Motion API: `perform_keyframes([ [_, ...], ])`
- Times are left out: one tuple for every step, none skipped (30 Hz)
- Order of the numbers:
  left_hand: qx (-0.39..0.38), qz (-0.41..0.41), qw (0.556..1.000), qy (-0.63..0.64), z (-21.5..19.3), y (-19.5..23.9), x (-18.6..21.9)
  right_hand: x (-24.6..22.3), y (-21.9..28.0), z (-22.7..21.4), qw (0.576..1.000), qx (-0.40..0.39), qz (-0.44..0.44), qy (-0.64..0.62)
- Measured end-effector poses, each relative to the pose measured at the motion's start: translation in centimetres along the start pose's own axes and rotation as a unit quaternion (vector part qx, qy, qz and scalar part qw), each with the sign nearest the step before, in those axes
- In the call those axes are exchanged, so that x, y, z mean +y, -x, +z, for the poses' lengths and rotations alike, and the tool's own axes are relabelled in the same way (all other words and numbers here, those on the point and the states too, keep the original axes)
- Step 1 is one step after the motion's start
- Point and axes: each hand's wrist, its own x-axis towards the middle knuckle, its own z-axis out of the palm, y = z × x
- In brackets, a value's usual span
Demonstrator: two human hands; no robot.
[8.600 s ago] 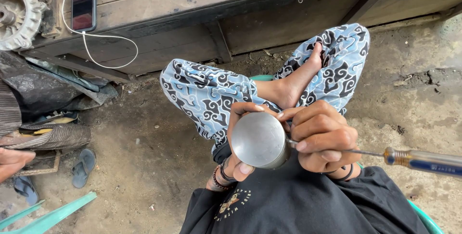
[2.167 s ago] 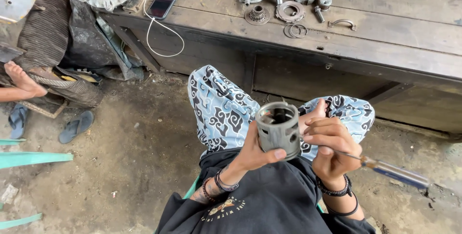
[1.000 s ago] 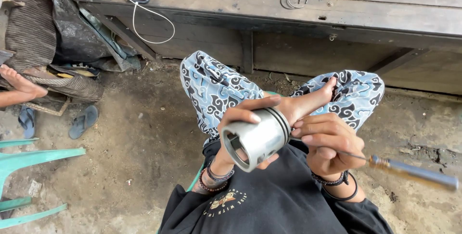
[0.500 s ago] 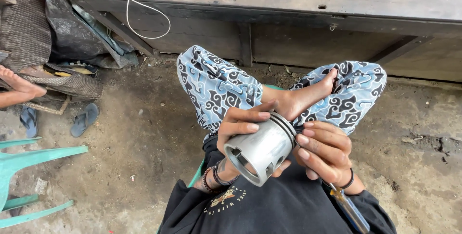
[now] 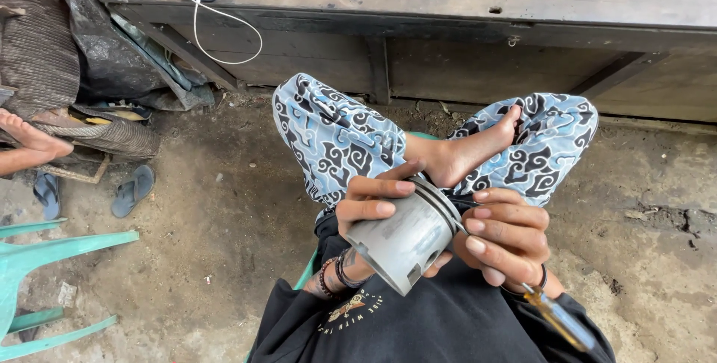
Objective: A person is performing maintenance on a motorcycle piston using a small screwdriver to adjust or remove components.
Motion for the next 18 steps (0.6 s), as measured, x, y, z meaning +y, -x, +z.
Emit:
perform_keyframes([
  [0.015, 0.118, 0.993, 0.025, 0.1, 0.0, -1.4, 0.2, -0.2, 0.2, 1.000, 0.019, -0.011, -0.019],
  [0.030, 0.234, 0.970, 0.049, 0.2, 0.1, -2.8, 0.4, -0.3, 0.5, 0.998, 0.039, -0.021, -0.037],
  [0.030, 0.236, 0.970, 0.049, 0.3, 0.0, -1.9, 0.3, -0.1, 0.8, 0.998, 0.038, -0.022, -0.038],
  [0.039, 0.171, 0.984, 0.020, 0.4, -0.1, -1.0, 0.2, 0.2, 1.1, 0.997, 0.067, -0.029, -0.029],
  [0.048, 0.104, 0.993, -0.008, 0.4, -0.2, 0.0, 0.1, 0.5, 1.4, 0.995, 0.095, -0.035, -0.020],
  [0.050, 0.104, 0.993, -0.009, -0.2, -0.6, 0.6, -0.3, 0.0, 0.9, 0.995, 0.094, -0.035, -0.021],
  [0.017, 0.041, 0.999, 0.009, -0.9, -1.0, 1.3, -0.7, -0.4, 0.4, 1.000, 0.000, -0.015, -0.022],
  [-0.016, -0.022, 0.999, 0.027, -1.5, -1.5, 1.9, -1.0, -0.9, -0.1, 0.995, -0.093, 0.006, -0.022],
  [-0.015, -0.020, 0.999, 0.025, -1.7, -1.5, 1.7, -0.6, -1.4, 0.6, 0.995, -0.092, 0.005, -0.025],
  [-0.021, -0.034, 0.998, 0.051, -2.0, -1.6, 1.6, -0.1, -1.9, 1.3, 0.996, -0.086, -0.002, -0.026],
  [-0.026, -0.050, 0.995, 0.077, -2.2, -1.6, 1.6, 0.2, -2.5, 2.1, 0.996, -0.079, -0.007, -0.028],
  [-0.025, -0.049, 0.996, 0.074, -1.7, -1.4, 0.5, 0.2, -2.4, 2.1, 0.996, -0.078, -0.007, -0.031],
  [0.029, 0.022, 0.994, 0.106, -1.0, -1.2, -0.6, 0.3, -2.3, 2.0, 0.996, -0.084, -0.005, -0.041],
  [0.083, 0.093, 0.982, 0.138, -0.4, -1.0, -1.8, 0.4, -2.2, 1.9, 0.995, -0.089, -0.004, -0.051],
  [0.085, 0.093, 0.982, 0.138, -1.5, -1.3, -0.4, 0.3, -2.2, 1.5, 0.995, -0.091, -0.003, -0.051],
  [-0.011, 0.007, 0.998, 0.062, -2.7, -1.6, 1.0, 0.2, -2.1, 1.0, 0.995, -0.068, 0.018, -0.066],
  [-0.107, -0.080, 0.991, -0.014, -3.8, -1.8, 2.3, 0.2, -2.0, 0.5, 0.995, -0.045, 0.040, -0.080],
  [-0.106, -0.081, 0.991, -0.013, -3.7, -1.9, 2.2, 0.5, -2.4, 1.0, 0.995, -0.047, 0.040, -0.080],
])
